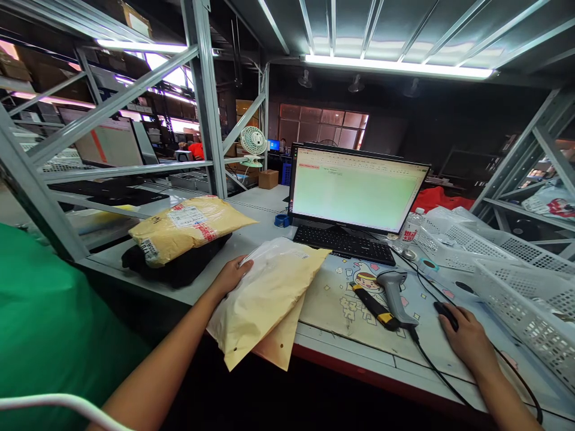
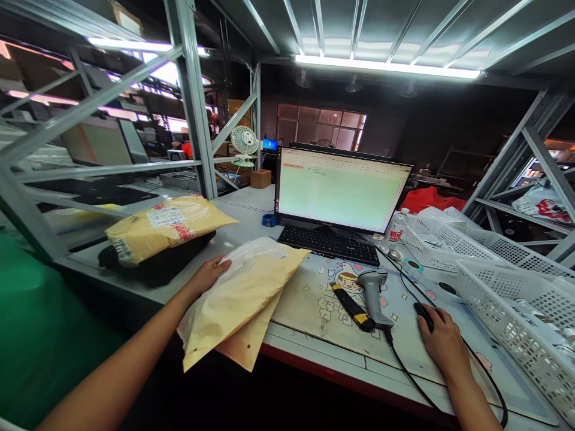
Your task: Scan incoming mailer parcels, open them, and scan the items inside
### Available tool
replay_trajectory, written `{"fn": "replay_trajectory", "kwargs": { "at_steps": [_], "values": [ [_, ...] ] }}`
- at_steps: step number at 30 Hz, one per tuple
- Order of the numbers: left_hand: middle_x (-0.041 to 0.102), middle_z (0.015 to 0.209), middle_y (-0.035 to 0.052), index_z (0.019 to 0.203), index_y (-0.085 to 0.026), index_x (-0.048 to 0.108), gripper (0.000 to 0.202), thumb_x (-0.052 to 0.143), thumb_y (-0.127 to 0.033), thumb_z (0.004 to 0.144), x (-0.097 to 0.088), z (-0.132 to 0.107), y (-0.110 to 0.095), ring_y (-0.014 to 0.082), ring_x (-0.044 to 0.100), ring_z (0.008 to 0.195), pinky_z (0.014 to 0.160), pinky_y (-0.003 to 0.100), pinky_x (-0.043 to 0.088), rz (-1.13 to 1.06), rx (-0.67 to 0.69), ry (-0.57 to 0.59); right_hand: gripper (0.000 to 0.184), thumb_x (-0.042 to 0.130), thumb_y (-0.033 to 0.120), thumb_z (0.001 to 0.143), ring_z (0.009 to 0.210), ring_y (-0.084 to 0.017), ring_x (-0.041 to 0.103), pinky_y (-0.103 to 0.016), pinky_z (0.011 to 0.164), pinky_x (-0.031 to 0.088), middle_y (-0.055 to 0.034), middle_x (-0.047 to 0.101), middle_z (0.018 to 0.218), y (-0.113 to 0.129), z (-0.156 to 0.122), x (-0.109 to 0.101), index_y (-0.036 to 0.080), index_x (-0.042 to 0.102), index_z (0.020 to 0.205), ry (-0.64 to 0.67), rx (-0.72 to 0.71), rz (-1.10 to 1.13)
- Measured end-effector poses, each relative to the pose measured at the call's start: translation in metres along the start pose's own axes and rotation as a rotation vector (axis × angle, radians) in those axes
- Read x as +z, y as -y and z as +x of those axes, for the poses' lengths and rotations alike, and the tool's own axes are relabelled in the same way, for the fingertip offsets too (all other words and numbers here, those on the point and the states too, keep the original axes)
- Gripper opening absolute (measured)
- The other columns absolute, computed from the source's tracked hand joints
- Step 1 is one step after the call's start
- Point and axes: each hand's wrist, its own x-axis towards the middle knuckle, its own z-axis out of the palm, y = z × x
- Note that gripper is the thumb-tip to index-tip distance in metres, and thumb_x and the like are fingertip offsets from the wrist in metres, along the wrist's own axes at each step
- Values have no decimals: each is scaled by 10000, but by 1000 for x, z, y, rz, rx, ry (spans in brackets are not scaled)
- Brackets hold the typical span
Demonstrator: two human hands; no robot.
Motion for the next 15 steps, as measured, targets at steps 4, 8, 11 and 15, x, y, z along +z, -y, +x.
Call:
{"fn": "replay_trajectory", "kwargs": {
  "at_steps": [4, 8, 11, 15],
  "values": [
    [787, 1081, 172, 1225, -51, 752, 1177, 749, -975, 497, 0, 1, 1, 344, 721, 958, 766, 356, 532, 40, 24, -9, 834, 283, 734, 975, 1289, -402, 601, -550, 1116, 508, -154, 588, 1468, 0, 2, 0, 195, 653, 1493, 20, 34, -4],
    [786, 1087, 167, 1211, -59, 761, 1118, 760, -941, 524, -2, 7, 8, 339, 719, 960, 744, 343, 533, 69, 30, -20, 833, 284, 711, 981, 1279, -394, 606, -535, 1126, 505, -169, 585, 1463, 4, 0, -5, 165, 650, 1494, -7, 3, -12],
    [779, 1097, 167, 1286, -50, 725, 1112, 770, -892, 562, -2, 10, 12, 318, 717, 934, 708, 327, 531, 54, 0, -1, 808, 289, 689, 995, 1279, -390, 605, -525, 1137, 499, -180, 588, 1456, 8, -2, -8, 147, 666, 1461, -30, -22, -19],
    [776, 1114, 175, 1252, -48, 726, 1080, 753, -870, 552, -1, 11, 9, 334, 722, 966, 804, 358, 564, 120, 28, -34, 784, 308, 678, 999, 1269, -385, 610, -526, 1141, 497, -184, 598, 1447, 9, -3, -9, 144, 680, 1436, -50, -28, -14]
  ]
}}
